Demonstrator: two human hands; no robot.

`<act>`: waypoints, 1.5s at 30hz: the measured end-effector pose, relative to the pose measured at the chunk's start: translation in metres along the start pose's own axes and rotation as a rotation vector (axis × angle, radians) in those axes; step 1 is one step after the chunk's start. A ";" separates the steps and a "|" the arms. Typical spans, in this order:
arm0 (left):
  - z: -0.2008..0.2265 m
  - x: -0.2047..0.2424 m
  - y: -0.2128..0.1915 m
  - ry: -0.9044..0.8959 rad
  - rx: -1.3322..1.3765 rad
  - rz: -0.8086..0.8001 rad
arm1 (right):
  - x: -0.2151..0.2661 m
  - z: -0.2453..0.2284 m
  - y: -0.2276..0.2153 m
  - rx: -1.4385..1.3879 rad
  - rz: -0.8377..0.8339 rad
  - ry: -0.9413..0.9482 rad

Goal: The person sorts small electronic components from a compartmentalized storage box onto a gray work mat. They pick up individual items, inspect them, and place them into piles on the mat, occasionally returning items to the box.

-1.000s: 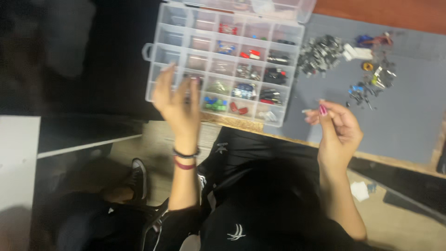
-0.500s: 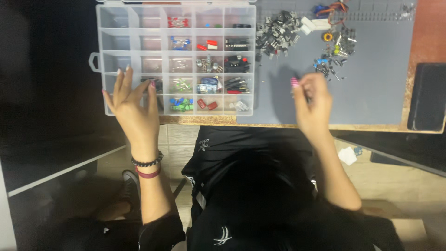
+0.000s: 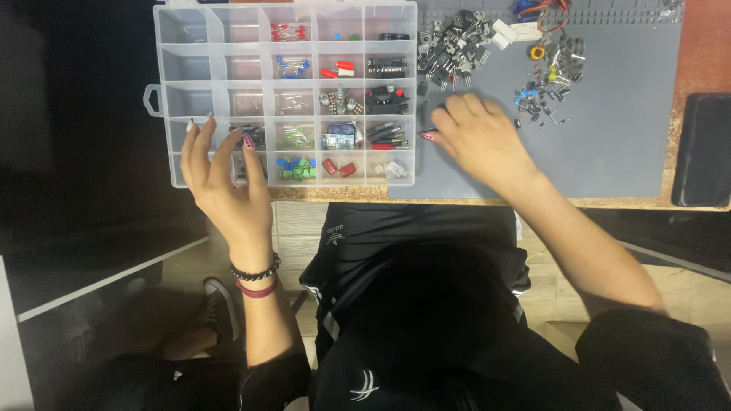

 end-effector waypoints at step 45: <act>0.091 0.040 0.050 0.120 0.448 -0.262 | 0.021 -0.038 -0.012 -2.116 0.604 0.971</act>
Point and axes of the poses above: each hand's wrist, its own x-axis away from the middle knuckle, its own y-axis out of the palm, z = x × y, the point moved 2 cm from there along -x, towards the middle knuckle, and after that the axes turned 5 degrees about -y, right-handed, at the moved point
